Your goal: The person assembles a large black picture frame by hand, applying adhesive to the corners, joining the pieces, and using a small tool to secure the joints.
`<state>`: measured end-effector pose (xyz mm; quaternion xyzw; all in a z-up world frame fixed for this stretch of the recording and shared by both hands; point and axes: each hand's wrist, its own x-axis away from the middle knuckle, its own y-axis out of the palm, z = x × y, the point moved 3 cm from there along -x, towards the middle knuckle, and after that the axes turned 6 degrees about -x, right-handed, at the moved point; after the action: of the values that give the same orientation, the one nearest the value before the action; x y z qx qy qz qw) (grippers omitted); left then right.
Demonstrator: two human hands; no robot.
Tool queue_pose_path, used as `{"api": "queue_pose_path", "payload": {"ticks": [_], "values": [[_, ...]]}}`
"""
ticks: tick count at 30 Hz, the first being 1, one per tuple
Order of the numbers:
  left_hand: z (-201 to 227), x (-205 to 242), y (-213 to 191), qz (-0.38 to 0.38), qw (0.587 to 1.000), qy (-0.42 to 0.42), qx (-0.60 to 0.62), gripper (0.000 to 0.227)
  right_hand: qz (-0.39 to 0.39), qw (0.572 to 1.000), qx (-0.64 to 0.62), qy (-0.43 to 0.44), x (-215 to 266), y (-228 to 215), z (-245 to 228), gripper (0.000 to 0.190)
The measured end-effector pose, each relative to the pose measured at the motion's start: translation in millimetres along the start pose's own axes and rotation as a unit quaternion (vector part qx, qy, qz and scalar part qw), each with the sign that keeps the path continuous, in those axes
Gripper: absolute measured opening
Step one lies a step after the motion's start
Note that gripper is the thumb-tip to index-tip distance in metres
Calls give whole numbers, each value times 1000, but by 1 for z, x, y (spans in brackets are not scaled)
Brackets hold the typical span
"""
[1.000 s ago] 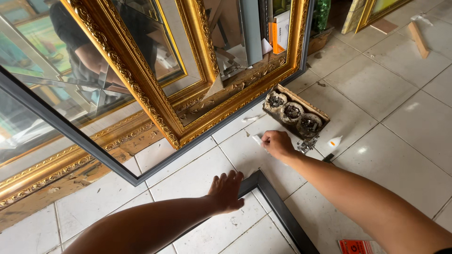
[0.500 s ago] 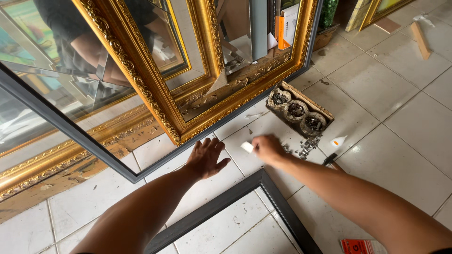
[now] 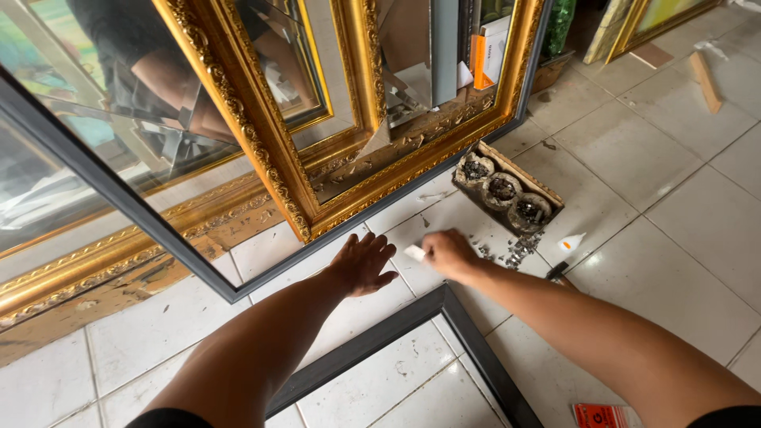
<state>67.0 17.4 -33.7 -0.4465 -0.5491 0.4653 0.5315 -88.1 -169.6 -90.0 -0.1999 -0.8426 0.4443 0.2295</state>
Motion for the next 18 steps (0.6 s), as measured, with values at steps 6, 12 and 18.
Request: {"api": "queue_pose_path", "payload": {"ticks": [6, 12, 18], "values": [[-8, -2, 9, 1, 1000, -3, -14, 47, -21, 999, -22, -17, 15, 19, -8, 10], [-15, -4, 10, -13, 1000, 3, -12, 45, 29, 1000, -7, 1, -3, -11, -5, 13], [-19, -5, 9, 0, 1000, 3, -8, 39, 76, 997, 14, 25, -56, -16, 39, 13]]}}
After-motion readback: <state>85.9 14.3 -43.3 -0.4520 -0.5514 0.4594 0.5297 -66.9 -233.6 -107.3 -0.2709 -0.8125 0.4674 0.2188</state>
